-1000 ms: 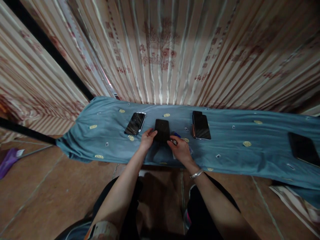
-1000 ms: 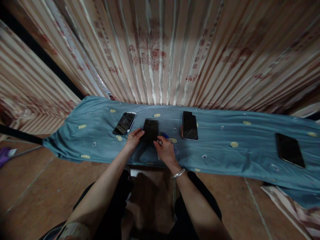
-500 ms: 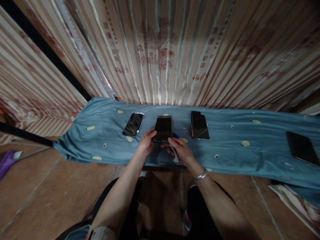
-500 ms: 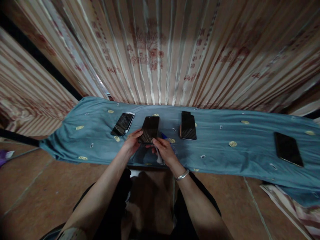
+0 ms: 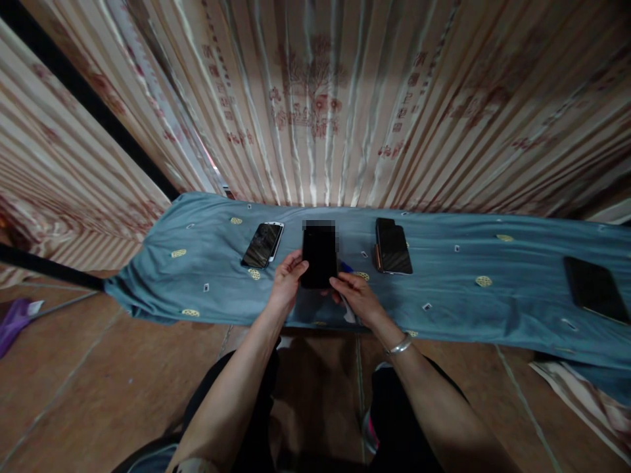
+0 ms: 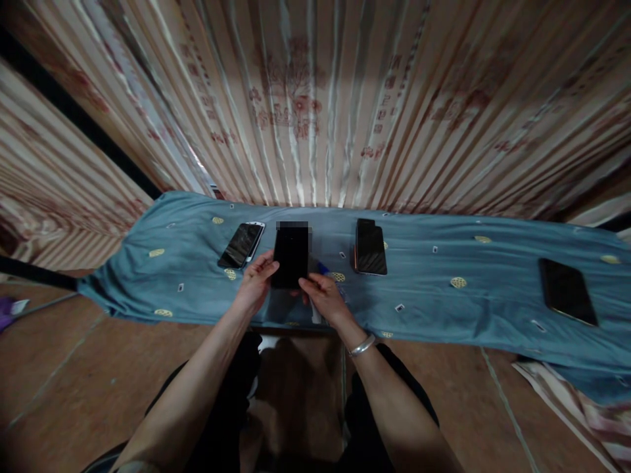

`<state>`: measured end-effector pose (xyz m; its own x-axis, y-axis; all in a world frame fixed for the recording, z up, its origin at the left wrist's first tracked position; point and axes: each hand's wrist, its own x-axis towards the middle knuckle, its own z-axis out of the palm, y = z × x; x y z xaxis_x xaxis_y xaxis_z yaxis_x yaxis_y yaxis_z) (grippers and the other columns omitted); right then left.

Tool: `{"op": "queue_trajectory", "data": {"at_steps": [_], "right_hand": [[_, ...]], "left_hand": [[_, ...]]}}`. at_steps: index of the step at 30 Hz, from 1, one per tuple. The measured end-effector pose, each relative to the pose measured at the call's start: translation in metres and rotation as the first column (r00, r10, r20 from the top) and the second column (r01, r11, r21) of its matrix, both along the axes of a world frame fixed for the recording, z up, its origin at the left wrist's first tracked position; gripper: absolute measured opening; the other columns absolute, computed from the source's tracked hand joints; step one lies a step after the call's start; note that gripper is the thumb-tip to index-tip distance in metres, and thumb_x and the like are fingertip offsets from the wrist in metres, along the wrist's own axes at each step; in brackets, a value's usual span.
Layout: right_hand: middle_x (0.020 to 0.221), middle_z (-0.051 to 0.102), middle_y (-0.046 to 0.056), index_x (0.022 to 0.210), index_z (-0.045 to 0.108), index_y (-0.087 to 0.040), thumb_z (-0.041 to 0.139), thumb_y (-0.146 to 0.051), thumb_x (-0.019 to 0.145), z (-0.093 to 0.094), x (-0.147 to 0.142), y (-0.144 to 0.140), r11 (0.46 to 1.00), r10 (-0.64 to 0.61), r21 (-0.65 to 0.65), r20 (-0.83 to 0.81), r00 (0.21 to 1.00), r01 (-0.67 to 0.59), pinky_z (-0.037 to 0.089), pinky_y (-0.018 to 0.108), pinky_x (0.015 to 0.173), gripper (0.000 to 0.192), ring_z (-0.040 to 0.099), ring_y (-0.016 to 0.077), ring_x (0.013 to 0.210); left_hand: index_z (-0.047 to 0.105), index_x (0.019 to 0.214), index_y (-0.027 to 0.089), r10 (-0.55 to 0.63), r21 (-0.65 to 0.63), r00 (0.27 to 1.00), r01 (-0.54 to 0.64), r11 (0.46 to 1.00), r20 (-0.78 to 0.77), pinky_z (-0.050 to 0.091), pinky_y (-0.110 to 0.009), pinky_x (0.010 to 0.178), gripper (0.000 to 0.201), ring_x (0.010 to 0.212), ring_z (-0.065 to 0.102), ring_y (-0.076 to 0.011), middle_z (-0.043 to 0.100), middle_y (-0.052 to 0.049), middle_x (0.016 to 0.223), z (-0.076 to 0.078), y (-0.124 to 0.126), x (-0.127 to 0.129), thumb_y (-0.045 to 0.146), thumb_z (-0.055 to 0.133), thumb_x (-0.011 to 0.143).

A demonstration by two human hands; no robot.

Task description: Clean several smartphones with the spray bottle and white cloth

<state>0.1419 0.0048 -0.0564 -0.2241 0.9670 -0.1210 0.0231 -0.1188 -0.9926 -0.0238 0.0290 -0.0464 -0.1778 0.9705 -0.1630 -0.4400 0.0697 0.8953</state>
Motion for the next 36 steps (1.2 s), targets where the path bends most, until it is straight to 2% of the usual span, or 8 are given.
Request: {"op": "queue_trajectory", "data": {"at_steps": [4,8,11,16,23,26,32,36], "right_hand": [[0.060,0.066,0.000,0.070,0.062,-0.022,0.066,-0.068,0.073,0.004,0.002,-0.004,1.000,0.011,0.006,-0.001,1.000,-0.011,0.037,0.024,0.048,0.046,0.049,0.0117,0.050],[0.058,0.063,-0.001,0.070,0.062,-0.022,0.064,-0.070,0.074,0.003,0.007,-0.005,0.999,-0.043,0.032,0.053,0.998,0.041,0.034,0.023,0.048,0.048,0.046,0.0109,0.050],[0.052,0.056,-0.003,0.062,0.056,-0.021,0.064,-0.071,0.074,0.001,0.012,-0.005,0.995,-0.080,0.068,0.092,0.993,0.074,0.031,0.023,0.047,0.051,0.044,0.0102,0.048],[0.051,0.051,-0.004,0.057,0.052,-0.023,0.058,-0.074,0.077,0.000,0.015,-0.006,0.990,-0.069,0.130,0.166,0.984,0.048,0.031,0.025,0.049,0.055,0.043,0.0111,0.049],[0.050,0.052,-0.002,0.056,0.051,-0.024,0.053,-0.071,0.082,0.009,0.017,-0.009,0.974,-0.084,0.228,0.336,0.938,0.005,0.037,0.026,0.052,0.054,0.048,0.0136,0.052],[0.051,0.052,-0.003,0.056,0.052,-0.024,0.054,-0.069,0.082,0.009,0.020,-0.010,0.974,-0.080,0.224,0.307,0.948,0.009,0.038,0.026,0.053,0.052,0.047,0.0135,0.053],[0.054,0.051,-0.004,0.065,0.060,-0.022,0.061,-0.067,0.080,0.007,0.022,-0.018,0.993,0.030,0.110,0.116,0.993,-0.043,0.035,0.025,0.050,0.048,0.044,0.0114,0.051],[0.052,0.052,-0.004,0.064,0.059,-0.022,0.060,-0.067,0.081,0.006,0.020,-0.027,0.991,0.105,0.068,0.116,0.988,-0.113,0.034,0.024,0.051,0.048,0.044,0.0109,0.051]], "left_hand": [[0.072,0.099,0.020,-0.030,-0.034,0.999,0.031,0.999,0.028,0.048,-0.030,0.090,0.037,0.096,0.066,-0.0178,0.073,-0.001,0.088,0.005,-0.005,0.000,0.022,0.081,0.064],[0.067,0.125,0.021,-0.229,-0.086,0.966,0.239,0.967,0.119,0.055,-0.036,0.084,0.062,0.098,0.069,-0.0234,0.075,-0.006,0.112,0.014,-0.013,-0.002,0.020,0.078,0.065],[0.057,0.139,0.024,-0.333,-0.088,0.928,0.350,0.932,0.168,0.058,-0.042,0.082,0.083,0.087,0.071,-0.0233,0.076,-0.004,0.103,0.015,-0.019,-0.005,0.010,0.073,0.059],[0.047,0.148,0.024,-0.352,-0.097,0.919,0.372,0.923,0.175,0.056,-0.047,0.088,0.097,0.083,0.071,-0.0232,0.076,-0.001,0.089,0.009,-0.023,-0.009,0.007,0.073,0.057],[0.039,0.152,0.024,-0.318,-0.103,0.943,0.327,0.939,0.097,0.055,-0.037,0.079,0.100,0.072,0.067,-0.0181,0.073,0.002,0.078,-0.002,-0.027,-0.002,0.009,0.073,0.059],[0.046,0.148,0.023,-0.283,-0.102,0.957,0.289,0.952,0.067,0.052,-0.032,0.075,0.096,0.071,0.065,-0.0170,0.072,0.003,0.078,-0.001,-0.028,-0.001,0.010,0.075,0.058],[0.067,0.120,0.022,-0.213,-0.104,0.958,0.235,0.966,0.192,0.048,-0.026,0.062,0.054,0.063,0.062,-0.0136,0.071,0.001,0.077,0.014,-0.020,-0.006,0.040,0.078,0.070],[0.068,0.115,0.021,-0.178,-0.064,0.952,0.199,0.978,0.249,0.052,-0.032,0.087,0.045,0.103,0.068,-0.0226,0.075,-0.006,0.111,0.017,-0.016,-0.002,0.047,0.072,0.078]]}}
